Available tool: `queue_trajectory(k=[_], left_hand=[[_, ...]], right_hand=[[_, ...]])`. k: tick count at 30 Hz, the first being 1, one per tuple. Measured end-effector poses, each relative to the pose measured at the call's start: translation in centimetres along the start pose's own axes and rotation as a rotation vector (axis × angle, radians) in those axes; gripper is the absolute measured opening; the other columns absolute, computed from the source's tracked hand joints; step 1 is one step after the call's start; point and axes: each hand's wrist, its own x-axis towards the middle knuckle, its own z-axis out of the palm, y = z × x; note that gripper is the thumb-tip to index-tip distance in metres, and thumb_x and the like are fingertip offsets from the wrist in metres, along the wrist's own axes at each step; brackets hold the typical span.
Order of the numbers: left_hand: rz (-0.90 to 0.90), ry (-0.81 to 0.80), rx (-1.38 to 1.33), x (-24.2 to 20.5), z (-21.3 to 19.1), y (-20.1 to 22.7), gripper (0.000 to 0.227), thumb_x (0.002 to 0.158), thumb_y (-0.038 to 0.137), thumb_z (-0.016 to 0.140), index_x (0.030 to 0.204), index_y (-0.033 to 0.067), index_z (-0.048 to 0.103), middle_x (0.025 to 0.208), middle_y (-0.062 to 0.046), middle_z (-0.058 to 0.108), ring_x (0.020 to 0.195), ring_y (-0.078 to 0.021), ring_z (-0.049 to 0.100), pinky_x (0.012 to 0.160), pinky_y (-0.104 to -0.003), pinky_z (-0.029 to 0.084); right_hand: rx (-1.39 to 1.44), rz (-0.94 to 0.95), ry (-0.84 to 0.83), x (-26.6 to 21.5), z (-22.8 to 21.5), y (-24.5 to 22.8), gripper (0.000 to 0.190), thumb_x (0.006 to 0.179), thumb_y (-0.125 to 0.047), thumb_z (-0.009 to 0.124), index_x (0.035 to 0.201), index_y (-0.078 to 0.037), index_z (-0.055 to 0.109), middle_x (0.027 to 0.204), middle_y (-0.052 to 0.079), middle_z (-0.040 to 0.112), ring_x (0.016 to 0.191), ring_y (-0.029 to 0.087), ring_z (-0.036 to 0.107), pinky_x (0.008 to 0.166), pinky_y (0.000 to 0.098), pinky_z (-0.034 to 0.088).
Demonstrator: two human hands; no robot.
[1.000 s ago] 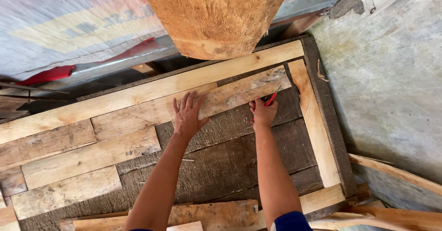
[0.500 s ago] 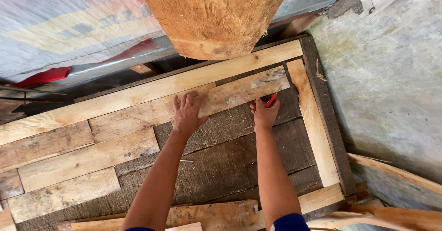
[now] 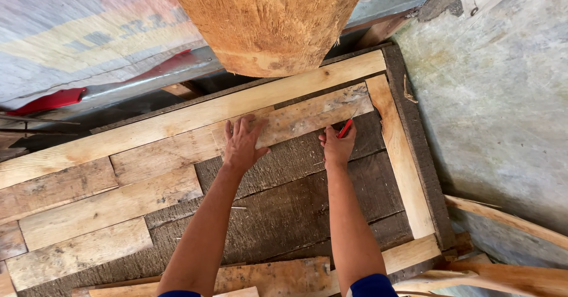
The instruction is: Fitting and trimming thin wood slats into a paneling layout on a wooden surface.
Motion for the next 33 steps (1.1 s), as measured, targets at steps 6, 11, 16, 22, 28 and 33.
queue_trajectory(k=[6,11,16,22,28,33], left_hand=[[-0.022,-0.041,0.036,0.4,0.0,0.0,0.095,0.073,0.051,0.087,0.154,0.0317,0.042,0.156,-0.010,0.036,0.148,-0.0314,0.031,0.125,-0.063,0.009],[-0.017,-0.041,0.034,0.6,0.5,-0.3,0.097,0.073,0.052,0.087,0.155,0.0306,0.041,0.158,-0.011,0.034,0.149,-0.0317,0.030,0.124,-0.063,0.009],[-0.020,-0.033,0.021,0.3,0.3,-0.2,0.096,0.073,0.052,0.086,0.155,0.0302,0.041,0.160,-0.010,0.032,0.150,-0.0311,0.028,0.125,-0.063,0.009],[-0.006,-0.021,0.013,0.4,0.7,-0.3,0.090,0.077,0.051,0.083,0.155,0.0292,0.042,0.160,-0.011,0.031,0.151,-0.0319,0.025,0.124,-0.063,0.009],[-0.008,-0.024,0.012,0.3,0.6,-0.2,0.089,0.078,0.049,0.083,0.154,0.0293,0.043,0.161,-0.010,0.031,0.152,-0.0310,0.026,0.125,-0.063,0.010],[-0.011,-0.027,0.011,0.5,0.8,-0.3,0.089,0.078,0.050,0.083,0.154,0.0305,0.043,0.162,-0.009,0.030,0.152,-0.0312,0.024,0.125,-0.062,0.010]], right_hand=[[-0.024,0.010,-0.013,-0.1,-0.1,-0.3,0.075,0.098,-0.009,0.067,0.161,-0.017,0.027,0.095,0.008,0.066,0.069,0.016,0.068,0.054,0.0302,0.053],[-0.033,0.022,-0.005,-0.7,0.0,-1.0,0.075,0.098,-0.009,0.067,0.161,-0.018,0.026,0.096,0.006,0.066,0.069,0.015,0.068,0.054,0.0302,0.054],[-0.020,0.001,-0.009,-0.3,0.0,-0.4,0.074,0.098,-0.009,0.067,0.160,-0.017,0.028,0.095,0.006,0.066,0.068,0.015,0.069,0.054,0.0300,0.053],[-0.030,0.007,-0.010,-0.2,0.0,-0.4,0.075,0.097,-0.008,0.067,0.160,-0.017,0.028,0.095,0.007,0.067,0.068,0.015,0.069,0.054,0.0297,0.053],[-0.021,-0.015,-0.017,-0.1,-0.1,-0.1,0.074,0.098,-0.009,0.068,0.160,-0.017,0.028,0.096,0.006,0.067,0.067,0.015,0.069,0.053,0.0291,0.053],[-0.032,-0.009,-0.010,-0.5,0.1,-0.6,0.074,0.098,-0.008,0.067,0.160,-0.016,0.028,0.097,0.007,0.068,0.068,0.015,0.069,0.053,0.0283,0.052]])
